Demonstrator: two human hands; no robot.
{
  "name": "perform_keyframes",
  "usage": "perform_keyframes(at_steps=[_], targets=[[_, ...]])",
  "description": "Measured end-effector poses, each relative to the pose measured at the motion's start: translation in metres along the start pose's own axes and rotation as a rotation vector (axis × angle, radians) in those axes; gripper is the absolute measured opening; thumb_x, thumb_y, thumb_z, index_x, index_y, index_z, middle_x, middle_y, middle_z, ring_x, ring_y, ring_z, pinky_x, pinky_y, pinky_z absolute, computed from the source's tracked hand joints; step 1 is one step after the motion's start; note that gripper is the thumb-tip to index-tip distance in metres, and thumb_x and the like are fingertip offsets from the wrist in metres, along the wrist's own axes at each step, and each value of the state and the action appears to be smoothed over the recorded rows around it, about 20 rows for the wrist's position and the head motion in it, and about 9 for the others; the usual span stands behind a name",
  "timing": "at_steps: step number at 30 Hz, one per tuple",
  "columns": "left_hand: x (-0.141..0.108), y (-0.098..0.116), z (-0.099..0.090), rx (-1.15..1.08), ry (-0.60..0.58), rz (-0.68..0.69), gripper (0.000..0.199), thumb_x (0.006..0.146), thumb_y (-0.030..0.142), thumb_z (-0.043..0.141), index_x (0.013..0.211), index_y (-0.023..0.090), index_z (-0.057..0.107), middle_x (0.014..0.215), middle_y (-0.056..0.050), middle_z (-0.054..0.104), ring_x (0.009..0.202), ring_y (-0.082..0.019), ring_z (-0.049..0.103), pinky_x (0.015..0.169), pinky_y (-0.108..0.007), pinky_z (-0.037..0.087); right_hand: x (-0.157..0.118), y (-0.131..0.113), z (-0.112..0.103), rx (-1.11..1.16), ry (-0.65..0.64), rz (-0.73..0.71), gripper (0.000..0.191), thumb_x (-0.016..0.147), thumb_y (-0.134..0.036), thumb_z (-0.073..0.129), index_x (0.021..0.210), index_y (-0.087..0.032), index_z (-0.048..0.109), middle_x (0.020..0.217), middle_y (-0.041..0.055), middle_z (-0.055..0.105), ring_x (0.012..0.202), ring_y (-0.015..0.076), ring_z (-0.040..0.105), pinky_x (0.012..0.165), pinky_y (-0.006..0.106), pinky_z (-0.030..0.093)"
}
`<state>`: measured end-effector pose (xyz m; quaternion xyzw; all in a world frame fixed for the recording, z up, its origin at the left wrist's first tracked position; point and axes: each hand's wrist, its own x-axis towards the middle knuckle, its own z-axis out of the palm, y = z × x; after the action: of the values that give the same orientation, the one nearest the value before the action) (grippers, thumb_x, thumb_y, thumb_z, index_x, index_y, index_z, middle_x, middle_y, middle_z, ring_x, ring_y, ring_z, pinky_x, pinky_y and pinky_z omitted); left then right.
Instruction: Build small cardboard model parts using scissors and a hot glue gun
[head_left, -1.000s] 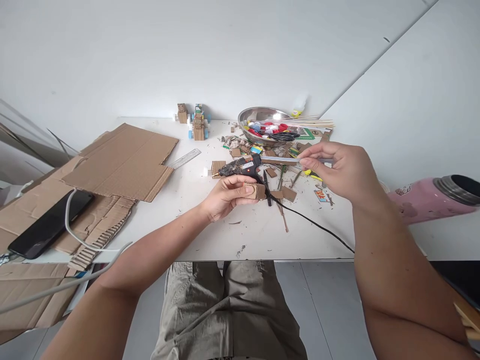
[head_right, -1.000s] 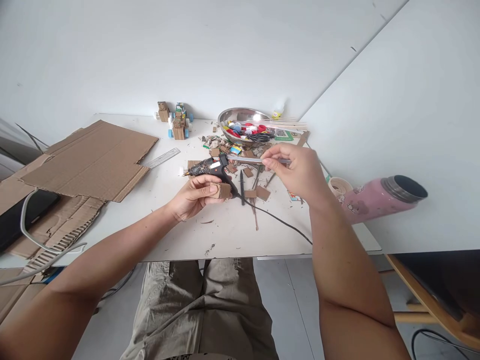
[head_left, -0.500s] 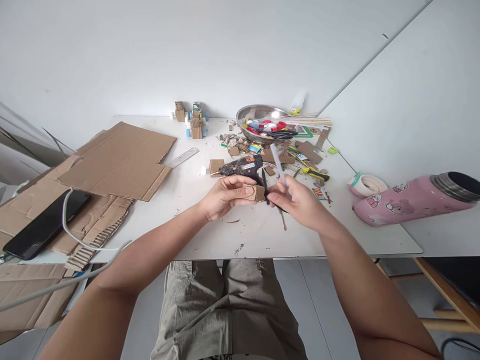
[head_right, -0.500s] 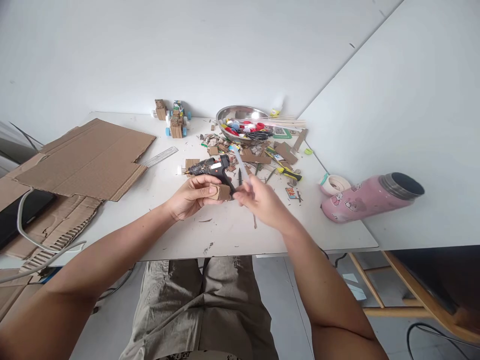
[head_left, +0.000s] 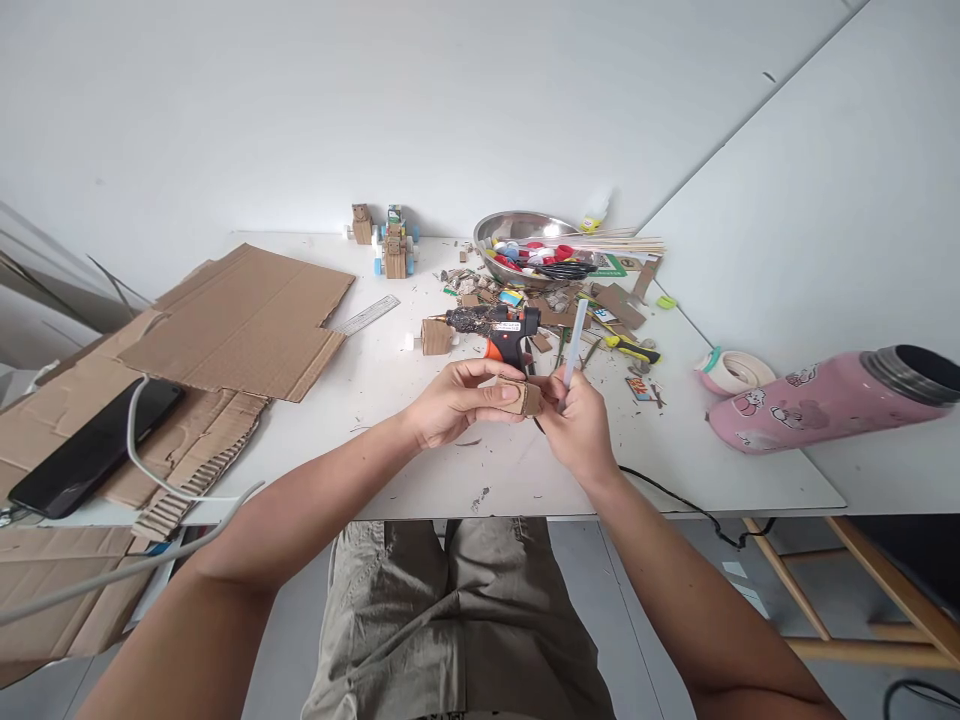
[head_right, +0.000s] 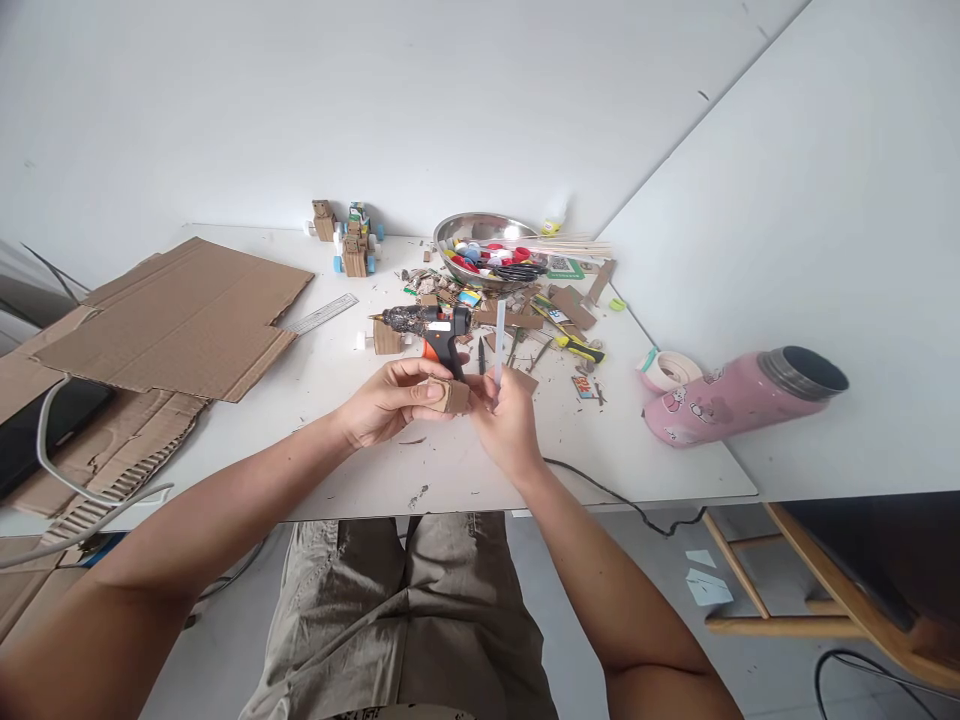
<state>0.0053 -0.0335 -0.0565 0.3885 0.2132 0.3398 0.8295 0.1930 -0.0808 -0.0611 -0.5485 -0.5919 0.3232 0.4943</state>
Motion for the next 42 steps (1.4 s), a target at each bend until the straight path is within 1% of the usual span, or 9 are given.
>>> perform_keyframes(at_steps=[4, 7, 10, 12, 15, 20, 26, 31, 42], targets=[[-0.001, 0.003, -0.001, -0.007, -0.004, -0.003, 0.048, 0.057, 0.033, 0.115, 0.091, 0.016, 0.086, 0.088, -0.001, 0.083, 0.081, -0.016, 0.082, 0.088, -0.036, 0.074, -0.001, -0.001, -0.014, -0.141, -0.05, -0.061, 0.065, 0.086, -0.084, 0.077, 0.077, -0.031, 0.039, 0.075, 0.0012, 0.069, 0.071, 0.0214, 0.058, 0.067, 0.036, 0.049], [-0.001, 0.004, -0.004, 0.01, 0.014, 0.003, 0.04, 0.065, 0.027, 0.111, 0.095, 0.017, 0.087, 0.093, -0.002, 0.085, 0.085, -0.018, 0.085, 0.094, -0.039, 0.074, -0.001, -0.007, -0.034, -0.235, -0.064, -0.135, 0.062, 0.101, -0.09, 0.048, 0.084, -0.031, 0.054, 0.077, 0.0046, 0.071, 0.073, 0.0255, 0.065, 0.068, 0.038, 0.052], [0.0, 0.003, -0.007, 0.03, 0.015, -0.012, 0.035, 0.072, 0.024, 0.108, 0.099, 0.017, 0.087, 0.095, -0.003, 0.086, 0.089, -0.019, 0.086, 0.099, -0.043, 0.074, -0.002, -0.015, -0.056, -0.412, -0.024, -0.227, 0.069, 0.107, -0.089, 0.031, 0.073, -0.031, 0.048, 0.062, 0.0026, 0.06, 0.058, 0.023, 0.057, 0.06, 0.037, 0.046], [0.001, 0.002, -0.008, 0.038, 0.001, -0.021, 0.035, 0.073, 0.024, 0.107, 0.1, 0.017, 0.087, 0.096, -0.004, 0.086, 0.091, -0.02, 0.087, 0.1, -0.043, 0.073, -0.001, -0.019, -0.066, -0.542, 0.029, -0.297, 0.067, 0.109, -0.085, 0.034, 0.07, -0.031, 0.043, 0.056, 0.0014, 0.054, 0.052, 0.0216, 0.051, 0.054, 0.035, 0.038], [0.0, 0.002, -0.007, 0.04, -0.01, -0.032, 0.037, 0.071, 0.026, 0.109, 0.099, 0.017, 0.087, 0.094, -0.003, 0.086, 0.09, -0.021, 0.087, 0.097, -0.04, 0.074, -0.001, -0.018, -0.069, -0.699, 0.11, -0.408, 0.064, 0.113, -0.075, 0.033, 0.075, -0.03, 0.056, 0.057, 0.0036, 0.06, 0.051, 0.0231, 0.054, 0.051, 0.036, 0.032], [0.0, 0.003, -0.005, 0.03, -0.009, -0.029, 0.043, 0.062, 0.029, 0.114, 0.093, 0.017, 0.087, 0.09, -0.002, 0.086, 0.085, -0.018, 0.085, 0.091, -0.037, 0.074, 0.002, -0.013, -0.065, -0.86, 0.153, -0.495, 0.059, 0.117, -0.057, 0.035, 0.099, -0.028, 0.083, 0.078, 0.0108, 0.082, 0.065, 0.0274, 0.072, 0.054, 0.036, 0.035], [0.0, 0.002, -0.006, 0.033, -0.001, -0.041, 0.045, 0.061, 0.029, 0.114, 0.095, 0.016, 0.087, 0.092, -0.003, 0.086, 0.087, -0.018, 0.084, 0.095, -0.041, 0.074, 0.01, -0.024, -0.076, -0.87, 0.161, -0.499, 0.048, 0.115, -0.052, 0.046, 0.109, -0.03, 0.088, 0.093, 0.011, 0.088, 0.076, 0.029, 0.078, 0.054, 0.036, 0.035], [0.0, 0.003, -0.002, 0.001, -0.026, -0.033, 0.046, 0.056, 0.032, 0.116, 0.089, 0.018, 0.087, 0.084, -0.001, 0.084, 0.082, -0.017, 0.084, 0.084, -0.032, 0.074, 0.016, -0.027, -0.08, -0.752, 0.108, -0.453, 0.045, 0.112, -0.055, 0.05, 0.106, -0.033, 0.088, 0.078, 0.0072, 0.081, 0.067, 0.0277, 0.07, 0.056, 0.038, 0.038], [-0.001, 0.006, -0.002, 0.083, 0.008, -0.001, 0.051, 0.053, 0.038, 0.116, 0.09, 0.018, 0.088, 0.083, -0.001, 0.084, 0.08, -0.017, 0.082, 0.092, -0.041, 0.074, 0.02, -0.074, -0.087, -0.976, 0.095, -0.581, 0.038, 0.11, -0.035, 0.056, 0.082, -0.027, 0.081, 0.059, 0.0022, 0.053, 0.059, 0.0181, 0.046, 0.052, 0.037, 0.019]])
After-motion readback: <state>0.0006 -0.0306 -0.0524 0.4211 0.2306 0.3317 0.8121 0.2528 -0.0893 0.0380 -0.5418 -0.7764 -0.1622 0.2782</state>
